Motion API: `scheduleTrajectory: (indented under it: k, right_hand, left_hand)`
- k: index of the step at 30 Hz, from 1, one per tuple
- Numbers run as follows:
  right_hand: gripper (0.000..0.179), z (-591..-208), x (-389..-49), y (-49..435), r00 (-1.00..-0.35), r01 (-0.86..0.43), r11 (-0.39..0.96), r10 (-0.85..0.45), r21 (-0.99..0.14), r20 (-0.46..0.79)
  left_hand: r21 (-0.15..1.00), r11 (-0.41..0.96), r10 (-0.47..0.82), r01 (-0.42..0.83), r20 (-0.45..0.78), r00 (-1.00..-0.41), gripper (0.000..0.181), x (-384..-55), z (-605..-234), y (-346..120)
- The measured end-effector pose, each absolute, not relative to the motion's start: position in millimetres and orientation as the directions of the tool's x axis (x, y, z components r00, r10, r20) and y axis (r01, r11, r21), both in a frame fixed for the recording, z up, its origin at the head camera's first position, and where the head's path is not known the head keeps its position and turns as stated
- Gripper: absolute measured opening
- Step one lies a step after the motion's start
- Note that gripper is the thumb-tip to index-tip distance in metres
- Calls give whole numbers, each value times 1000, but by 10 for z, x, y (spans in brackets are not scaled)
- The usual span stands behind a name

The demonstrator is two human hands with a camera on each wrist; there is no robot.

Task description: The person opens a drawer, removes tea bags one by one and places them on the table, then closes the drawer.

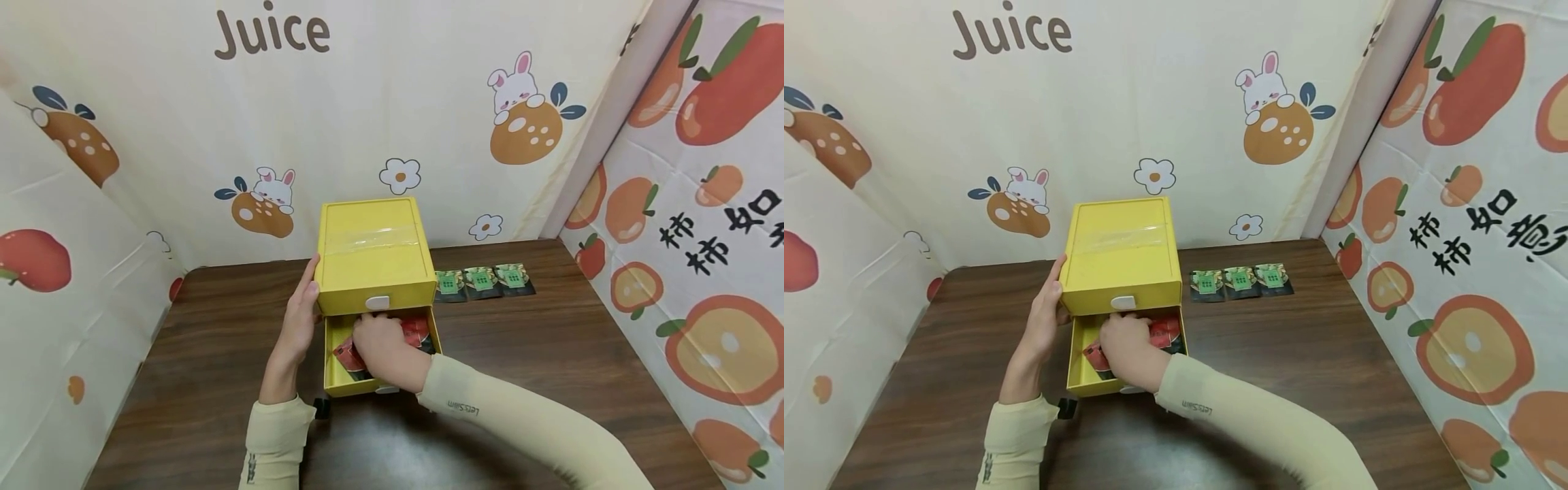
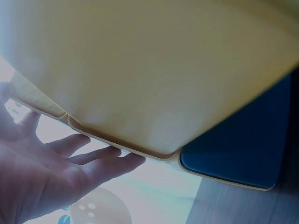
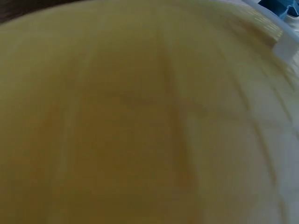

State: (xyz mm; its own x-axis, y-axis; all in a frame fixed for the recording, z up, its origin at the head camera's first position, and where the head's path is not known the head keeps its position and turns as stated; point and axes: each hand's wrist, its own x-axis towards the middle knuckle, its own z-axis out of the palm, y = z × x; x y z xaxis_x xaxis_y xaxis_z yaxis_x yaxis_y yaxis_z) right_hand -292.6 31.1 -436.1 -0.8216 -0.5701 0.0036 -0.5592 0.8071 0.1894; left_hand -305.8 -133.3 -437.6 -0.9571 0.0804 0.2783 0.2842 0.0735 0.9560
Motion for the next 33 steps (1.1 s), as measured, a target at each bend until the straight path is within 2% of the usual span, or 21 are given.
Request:
scheduleTrajectory:
  k: [3, 8, 10, 20, 29, 33]
  right_hand:
    - [19, -4311, -2931, 364, -806, -589, 791, -590, 169, -46]
    - [34, -4177, -2928, 508, -768, -636, 768, -623, 71, -148]
    - [34, -4126, -2914, 578, -755, -648, 761, -635, 38, -162]
    - [26, -3844, -2770, 1002, -709, -703, 711, -697, 19, -108]
    - [50, -3542, -2560, 1386, -704, -693, 717, -695, -73, -145]
    - [50, -3489, -2520, 1557, -711, -687, 719, -695, -105, -101]
  left_hand:
    - [957, 72, 79, 280, 275, -958, 51, -3057, -4370, -1335]
    - [957, 76, 77, 280, 274, -959, 50, -3055, -4366, -1334]
    - [955, 73, 80, 287, 281, -956, 50, -3051, -4365, -1335]
    - [958, 58, 101, 282, 276, -956, 50, -3049, -4345, -1332]
    - [957, 57, 99, 283, 276, -956, 50, -3041, -4357, -1315]
    - [955, 63, 91, 291, 285, -954, 50, -3038, -4354, -1319]
